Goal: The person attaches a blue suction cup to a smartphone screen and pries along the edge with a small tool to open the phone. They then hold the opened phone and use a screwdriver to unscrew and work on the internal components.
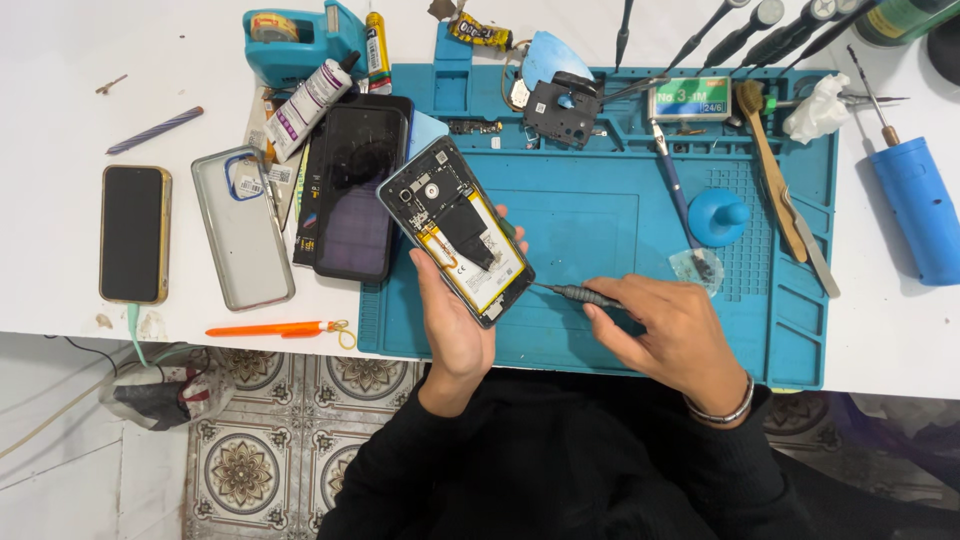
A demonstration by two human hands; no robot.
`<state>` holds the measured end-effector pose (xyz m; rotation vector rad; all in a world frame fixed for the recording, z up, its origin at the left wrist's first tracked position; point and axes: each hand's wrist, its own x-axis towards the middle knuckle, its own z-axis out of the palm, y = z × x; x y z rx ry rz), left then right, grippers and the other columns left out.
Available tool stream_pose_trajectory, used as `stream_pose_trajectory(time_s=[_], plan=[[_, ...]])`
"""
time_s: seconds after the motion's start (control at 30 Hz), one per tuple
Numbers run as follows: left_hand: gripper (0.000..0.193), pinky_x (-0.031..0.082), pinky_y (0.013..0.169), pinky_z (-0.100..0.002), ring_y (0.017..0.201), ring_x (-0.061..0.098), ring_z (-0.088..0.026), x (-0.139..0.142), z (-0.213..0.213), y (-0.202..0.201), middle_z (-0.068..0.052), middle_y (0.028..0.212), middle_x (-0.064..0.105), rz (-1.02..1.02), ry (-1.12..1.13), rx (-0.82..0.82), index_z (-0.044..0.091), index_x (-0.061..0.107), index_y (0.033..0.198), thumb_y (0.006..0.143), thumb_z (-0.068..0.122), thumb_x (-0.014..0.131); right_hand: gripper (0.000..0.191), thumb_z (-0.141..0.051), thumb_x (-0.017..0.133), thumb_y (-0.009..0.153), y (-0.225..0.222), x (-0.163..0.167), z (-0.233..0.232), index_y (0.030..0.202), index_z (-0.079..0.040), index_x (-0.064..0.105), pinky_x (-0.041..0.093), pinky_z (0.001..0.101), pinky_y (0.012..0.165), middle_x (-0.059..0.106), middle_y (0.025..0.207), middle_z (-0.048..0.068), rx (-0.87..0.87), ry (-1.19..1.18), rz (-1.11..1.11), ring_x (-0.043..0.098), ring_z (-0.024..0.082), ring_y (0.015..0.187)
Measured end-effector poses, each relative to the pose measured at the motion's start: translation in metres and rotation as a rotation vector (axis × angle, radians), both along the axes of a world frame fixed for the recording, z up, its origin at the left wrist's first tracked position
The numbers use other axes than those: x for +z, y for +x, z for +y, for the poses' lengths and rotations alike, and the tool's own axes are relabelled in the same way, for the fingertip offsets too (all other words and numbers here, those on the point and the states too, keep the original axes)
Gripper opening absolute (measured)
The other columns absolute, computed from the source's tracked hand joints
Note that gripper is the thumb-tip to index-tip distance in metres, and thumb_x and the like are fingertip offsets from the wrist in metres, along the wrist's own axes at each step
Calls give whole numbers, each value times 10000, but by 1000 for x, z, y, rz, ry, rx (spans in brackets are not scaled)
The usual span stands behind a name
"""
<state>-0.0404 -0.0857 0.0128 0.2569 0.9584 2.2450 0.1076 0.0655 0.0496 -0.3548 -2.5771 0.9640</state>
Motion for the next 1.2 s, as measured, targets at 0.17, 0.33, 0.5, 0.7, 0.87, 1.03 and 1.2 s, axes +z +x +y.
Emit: stream_pose_trajectory(time_s=[0.17,0.33,0.5,0.7,0.87,1.03,1.2], plan=[[703,491,1134,-489,1285,595,-321,0,1,0,-192,1468,529,-4,-5,0,44,355,1569,1110,547,180,203,-147,773,840,0,0,0,1010,-39,749,422,291,453,667,684,48,-5,15,7,561,164,471],[705,490,1139,-486,1292,593,-321,0,1,0,-191,1476,523,5,-7,-6,47,353,1570,1109,550,178,208,-142,774,834,0,1,0,1010,-33,750,424,290,447,675,688,47,-8,20,13,565,165,465],[721,489,1148,-488,1318,584,-322,-2,0,2,-192,1495,516,89,-59,-9,32,350,1568,1103,557,180,202,-174,801,836,-1,-4,0,968,-31,744,424,301,452,688,719,52,-30,80,48,578,185,486],[803,474,1178,-447,1387,547,-292,-4,-1,10,-188,1559,470,365,-136,-28,4,334,1582,1099,628,188,233,-211,853,832,-1,-10,0,948,-46,737,418,319,457,673,705,38,-41,146,48,590,188,506],[785,489,1165,-444,1372,552,-279,-8,1,14,-196,1549,468,456,-151,20,6,299,1572,1104,631,220,246,-181,847,811,0,-8,2,1013,-75,752,395,329,441,617,658,25,-3,125,9,535,180,473],[787,490,1154,-433,1355,561,-271,-8,1,15,-199,1544,477,500,-165,33,-2,296,1578,1115,630,228,246,-110,802,825,1,-5,3,1068,-149,796,387,343,456,519,603,46,-6,220,-23,508,192,491],[783,479,1161,-434,1364,555,-273,-9,2,16,-194,1548,464,504,-172,41,-3,279,1577,1111,626,249,351,-264,839,806,1,-3,3,1089,-81,741,391,346,447,577,659,30,-26,156,23,514,197,491]])
